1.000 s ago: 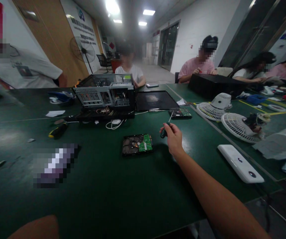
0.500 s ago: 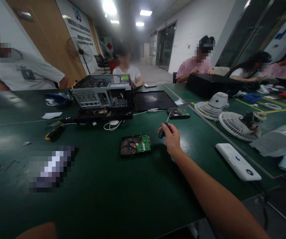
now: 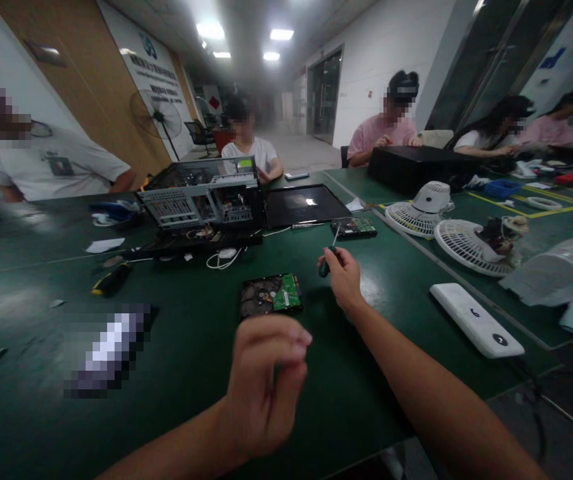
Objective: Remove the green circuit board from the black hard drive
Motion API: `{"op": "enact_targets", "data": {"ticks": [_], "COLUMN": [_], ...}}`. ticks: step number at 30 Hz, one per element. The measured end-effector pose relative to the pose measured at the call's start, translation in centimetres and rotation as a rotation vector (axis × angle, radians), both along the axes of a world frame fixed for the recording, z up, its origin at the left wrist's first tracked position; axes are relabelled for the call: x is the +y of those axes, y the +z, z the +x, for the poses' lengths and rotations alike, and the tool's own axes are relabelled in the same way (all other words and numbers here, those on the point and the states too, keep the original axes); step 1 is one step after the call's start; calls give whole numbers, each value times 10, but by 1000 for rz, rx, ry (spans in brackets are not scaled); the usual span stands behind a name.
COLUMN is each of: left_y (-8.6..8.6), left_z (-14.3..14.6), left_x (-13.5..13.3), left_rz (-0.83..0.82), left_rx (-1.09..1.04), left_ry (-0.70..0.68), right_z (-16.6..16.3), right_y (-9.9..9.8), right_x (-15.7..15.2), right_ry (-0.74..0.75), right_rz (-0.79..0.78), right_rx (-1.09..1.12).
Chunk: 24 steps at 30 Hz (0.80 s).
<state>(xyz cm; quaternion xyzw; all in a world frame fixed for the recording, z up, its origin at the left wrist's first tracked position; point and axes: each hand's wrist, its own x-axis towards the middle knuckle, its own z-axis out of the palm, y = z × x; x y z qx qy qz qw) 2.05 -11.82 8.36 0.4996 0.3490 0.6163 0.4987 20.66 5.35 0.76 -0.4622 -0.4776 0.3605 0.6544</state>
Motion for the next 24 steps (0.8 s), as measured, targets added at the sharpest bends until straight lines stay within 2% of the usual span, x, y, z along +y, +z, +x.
{"op": "enact_targets", "data": {"ticks": [4,6,9,12,15,19,24], "left_y": [-3,-2,-2,-1,1,4,1], "left_z": [13,14,12,10,10,10,4], "left_x": [30,37,35,30,29,30,33], "left_rz": [-377,-449,-476,-484,-491,-491,-460], "left_rx": [-291,-417,-518,-577,-613,-588,-355], "left_ry": [-255,-327,-412,-472,-511,-538,-568], "right_z": [18,31,52,72,88,104,118], "right_y": [-7,-8,-7,-2,2,2,0], "right_x": [9,15,22,26,28,31,36], "right_ry": [-100,-207,-286,-355,-382,-368,-399], "right_rz": [-100,-194,-243,-322,-410,-535,-630], "right_rx": [-246,-464,-587,-987,-1214,-1291,-1253]}}
